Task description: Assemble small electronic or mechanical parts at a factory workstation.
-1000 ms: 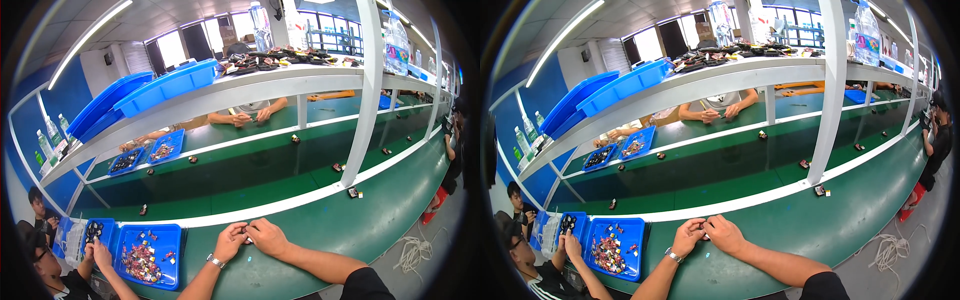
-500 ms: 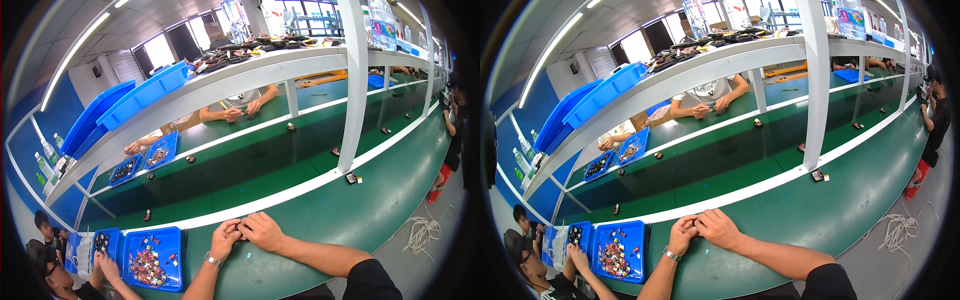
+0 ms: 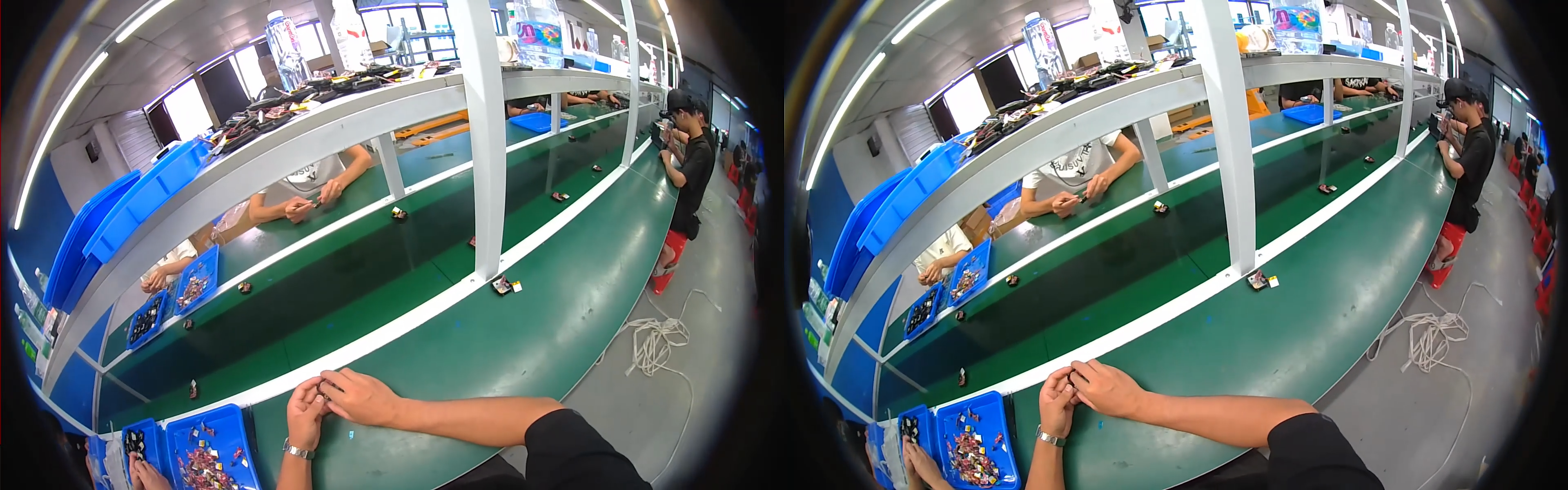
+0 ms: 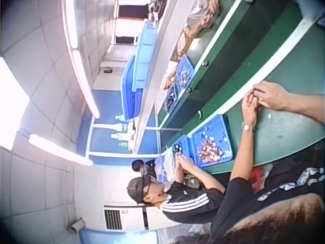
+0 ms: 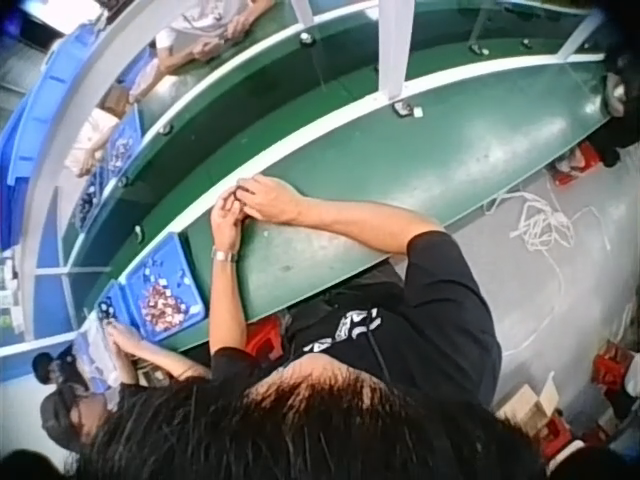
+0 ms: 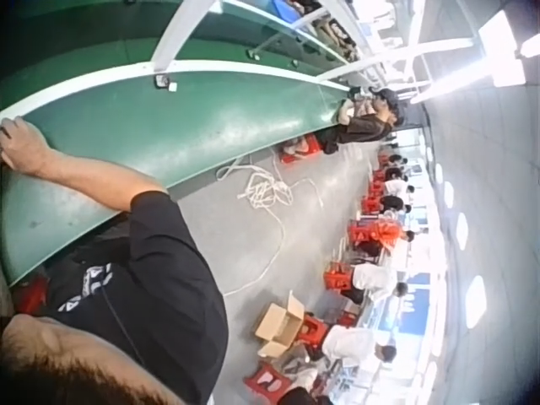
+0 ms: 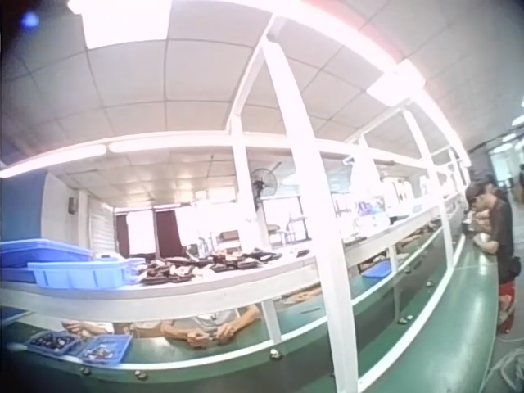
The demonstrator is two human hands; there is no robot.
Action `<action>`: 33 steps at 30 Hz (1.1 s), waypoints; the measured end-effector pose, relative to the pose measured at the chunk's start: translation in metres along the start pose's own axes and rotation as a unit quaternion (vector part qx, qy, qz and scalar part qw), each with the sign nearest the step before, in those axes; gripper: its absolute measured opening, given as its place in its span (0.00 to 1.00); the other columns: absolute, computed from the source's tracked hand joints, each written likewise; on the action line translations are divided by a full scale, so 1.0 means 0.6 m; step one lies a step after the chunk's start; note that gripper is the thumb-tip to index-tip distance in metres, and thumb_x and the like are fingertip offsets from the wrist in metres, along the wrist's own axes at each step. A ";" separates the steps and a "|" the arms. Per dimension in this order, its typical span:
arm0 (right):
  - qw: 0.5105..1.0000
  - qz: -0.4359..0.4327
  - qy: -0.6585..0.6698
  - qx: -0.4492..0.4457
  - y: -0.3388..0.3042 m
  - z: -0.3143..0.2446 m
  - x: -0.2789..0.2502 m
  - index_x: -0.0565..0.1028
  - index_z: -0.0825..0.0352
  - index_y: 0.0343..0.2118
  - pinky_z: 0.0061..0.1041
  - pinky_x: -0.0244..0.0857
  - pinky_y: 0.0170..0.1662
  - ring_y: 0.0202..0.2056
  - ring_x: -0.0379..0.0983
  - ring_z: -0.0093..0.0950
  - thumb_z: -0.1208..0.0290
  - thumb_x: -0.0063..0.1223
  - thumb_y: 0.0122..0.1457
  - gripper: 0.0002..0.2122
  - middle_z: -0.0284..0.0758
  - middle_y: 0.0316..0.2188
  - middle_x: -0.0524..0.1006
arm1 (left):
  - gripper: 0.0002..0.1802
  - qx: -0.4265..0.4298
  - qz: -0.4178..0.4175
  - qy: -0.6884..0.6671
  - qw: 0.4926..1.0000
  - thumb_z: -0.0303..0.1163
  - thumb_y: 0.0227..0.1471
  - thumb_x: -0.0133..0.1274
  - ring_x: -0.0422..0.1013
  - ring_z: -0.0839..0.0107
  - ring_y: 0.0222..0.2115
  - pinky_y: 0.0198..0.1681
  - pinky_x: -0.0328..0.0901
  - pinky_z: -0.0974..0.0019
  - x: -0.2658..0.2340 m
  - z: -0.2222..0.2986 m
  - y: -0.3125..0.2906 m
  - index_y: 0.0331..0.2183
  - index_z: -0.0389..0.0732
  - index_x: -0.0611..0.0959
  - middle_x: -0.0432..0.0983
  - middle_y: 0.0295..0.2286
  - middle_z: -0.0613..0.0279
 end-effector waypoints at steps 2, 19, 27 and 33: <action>1.000 0.015 0.010 -0.008 0.001 0.003 -0.001 0.73 0.69 0.38 0.29 0.69 0.41 0.38 0.71 0.33 0.71 0.60 0.46 0.15 0.39 0.44 0.72 | 0.21 0.003 -0.016 -0.002 1.000 0.20 0.56 0.45 0.73 0.66 0.42 0.44 0.72 0.63 0.001 -0.003 0.000 0.53 0.32 0.66 0.71 0.47 0.50; 0.958 0.094 -0.152 0.224 0.012 0.207 -0.056 0.70 0.68 0.43 0.37 0.67 0.41 0.36 0.72 0.38 0.72 0.62 0.48 0.19 0.38 0.36 0.75 | 0.15 0.023 -0.010 0.138 0.990 0.21 0.53 0.47 0.76 0.62 0.39 0.40 0.72 0.64 0.006 0.005 -0.004 0.44 0.29 0.75 0.74 0.45 0.50; 0.946 0.082 -0.196 0.245 0.000 0.168 -0.071 0.68 0.66 0.45 0.38 0.63 0.46 0.46 0.68 0.38 0.71 0.62 0.46 0.22 0.38 0.42 0.71 | 0.13 0.032 -0.017 0.166 0.985 0.20 0.53 0.46 0.77 0.66 0.37 0.39 0.72 0.68 0.008 0.000 -0.001 0.42 0.29 0.77 0.76 0.42 0.52; 0.947 0.114 -0.216 0.207 -0.043 0.155 -0.133 0.70 0.66 0.44 0.38 0.59 0.49 0.49 0.66 0.36 0.72 0.58 0.47 0.19 0.38 0.44 0.71 | 0.13 0.027 -0.020 0.169 0.985 0.20 0.53 0.46 0.77 0.67 0.37 0.39 0.71 0.69 0.011 0.003 -0.004 0.41 0.29 0.77 0.76 0.42 0.52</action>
Point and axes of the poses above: each hand's wrist, its own y-axis towards the middle knuckle, its own x-axis out of the palm, z = x × y, the point moved 1 cm from there along y, towards the middle knuckle
